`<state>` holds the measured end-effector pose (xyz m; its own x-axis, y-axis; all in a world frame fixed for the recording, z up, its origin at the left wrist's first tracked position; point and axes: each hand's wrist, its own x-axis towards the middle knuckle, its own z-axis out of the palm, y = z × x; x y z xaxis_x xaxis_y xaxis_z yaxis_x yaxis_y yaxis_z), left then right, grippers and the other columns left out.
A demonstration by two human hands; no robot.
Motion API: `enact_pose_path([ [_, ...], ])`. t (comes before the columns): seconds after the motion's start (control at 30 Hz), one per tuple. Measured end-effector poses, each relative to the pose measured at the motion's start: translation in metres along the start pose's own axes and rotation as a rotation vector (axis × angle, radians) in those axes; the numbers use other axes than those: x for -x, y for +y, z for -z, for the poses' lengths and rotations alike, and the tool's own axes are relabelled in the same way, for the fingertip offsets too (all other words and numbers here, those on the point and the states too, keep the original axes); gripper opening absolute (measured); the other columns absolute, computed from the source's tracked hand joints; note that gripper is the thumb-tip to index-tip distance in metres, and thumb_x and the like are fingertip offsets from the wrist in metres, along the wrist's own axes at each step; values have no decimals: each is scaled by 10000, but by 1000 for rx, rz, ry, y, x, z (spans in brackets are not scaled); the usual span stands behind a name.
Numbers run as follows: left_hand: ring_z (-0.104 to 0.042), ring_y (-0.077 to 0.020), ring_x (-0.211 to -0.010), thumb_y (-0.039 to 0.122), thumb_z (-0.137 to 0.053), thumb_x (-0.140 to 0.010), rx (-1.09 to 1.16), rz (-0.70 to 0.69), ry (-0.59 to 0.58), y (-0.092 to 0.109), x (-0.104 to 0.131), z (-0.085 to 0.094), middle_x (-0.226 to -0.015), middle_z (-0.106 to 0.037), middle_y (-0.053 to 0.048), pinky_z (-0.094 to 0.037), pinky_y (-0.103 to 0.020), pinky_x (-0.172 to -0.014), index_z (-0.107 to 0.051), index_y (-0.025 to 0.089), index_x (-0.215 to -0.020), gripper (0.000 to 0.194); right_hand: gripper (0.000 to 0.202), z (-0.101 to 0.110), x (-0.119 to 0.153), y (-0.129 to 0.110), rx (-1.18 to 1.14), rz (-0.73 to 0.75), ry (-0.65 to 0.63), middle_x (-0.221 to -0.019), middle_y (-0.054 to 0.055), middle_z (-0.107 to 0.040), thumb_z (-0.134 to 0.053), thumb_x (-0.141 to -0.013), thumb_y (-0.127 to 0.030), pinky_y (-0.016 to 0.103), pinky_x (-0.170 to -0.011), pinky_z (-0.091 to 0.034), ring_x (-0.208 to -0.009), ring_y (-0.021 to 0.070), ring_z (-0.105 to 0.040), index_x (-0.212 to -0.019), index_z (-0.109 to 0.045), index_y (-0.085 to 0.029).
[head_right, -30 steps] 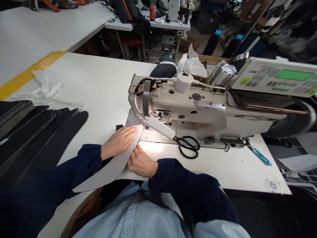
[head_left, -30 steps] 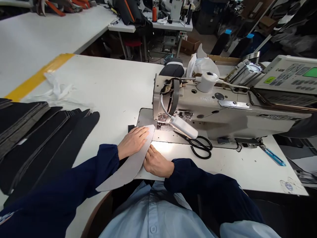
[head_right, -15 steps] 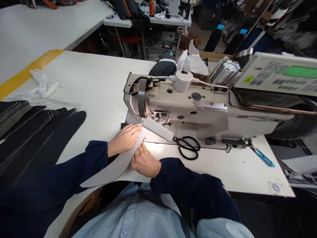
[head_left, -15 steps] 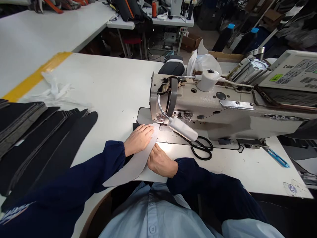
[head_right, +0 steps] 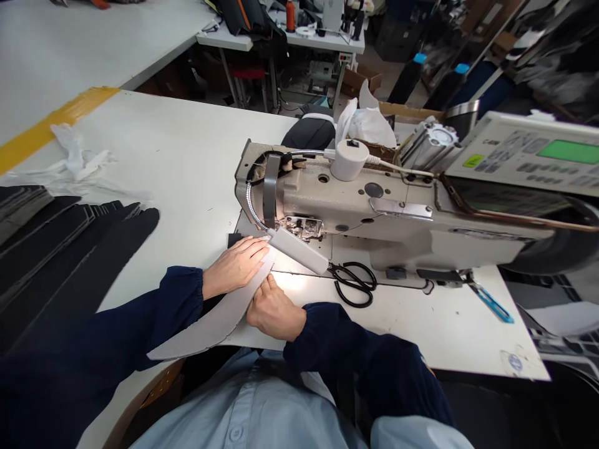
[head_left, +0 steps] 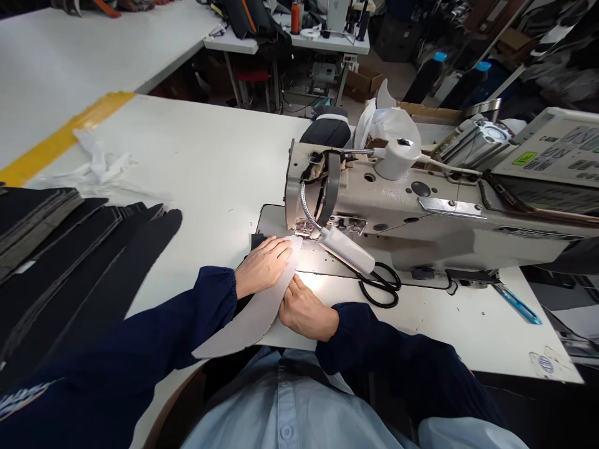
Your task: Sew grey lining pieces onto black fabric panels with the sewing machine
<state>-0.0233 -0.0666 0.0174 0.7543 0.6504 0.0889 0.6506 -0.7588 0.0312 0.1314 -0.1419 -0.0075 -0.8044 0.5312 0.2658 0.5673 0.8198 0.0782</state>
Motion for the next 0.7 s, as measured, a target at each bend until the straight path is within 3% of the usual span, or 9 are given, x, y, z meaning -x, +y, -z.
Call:
enact_pose_path([
  [0.3,-510,-259,-1241,166,-334,-949,-40,8,31,5,-4,-1,-1298,-587,-157,-360,-411,-1106,-595,67,-1185,365,273,3,1,9,-15,23,-69,-870,192,-682,-434,-844,-31,551,-945,-453,-875,273,-619,-920,-695,-49],
  [0.43,-440,-247,-1321,78,-342,-906,-11,12,-19,-1,2,2,-1382,-531,-141,-319,-409,-1135,-561,75,-1241,400,244,14,-2,10,-10,40,-146,-883,194,-685,-466,-851,-46,551,-949,-444,-881,278,-620,-930,-697,-51],
  [0.6,-369,-214,-1380,48,-442,-827,135,-303,-219,-13,33,21,-1446,-473,-124,-277,-364,-1156,-460,79,-1348,522,219,39,-4,-2,-50,120,-188,-869,184,-697,-487,-852,-78,515,-829,-487,-849,291,-636,-939,-688,-88],
  [0.7,-408,-225,-1355,134,-482,-853,204,-388,-298,-12,50,37,-1427,-490,-143,-269,-385,-1156,-489,84,-1314,464,224,51,-1,-17,-79,176,-163,-821,182,-704,-466,-851,-72,490,-779,-494,-811,286,-651,-928,-676,-81],
])
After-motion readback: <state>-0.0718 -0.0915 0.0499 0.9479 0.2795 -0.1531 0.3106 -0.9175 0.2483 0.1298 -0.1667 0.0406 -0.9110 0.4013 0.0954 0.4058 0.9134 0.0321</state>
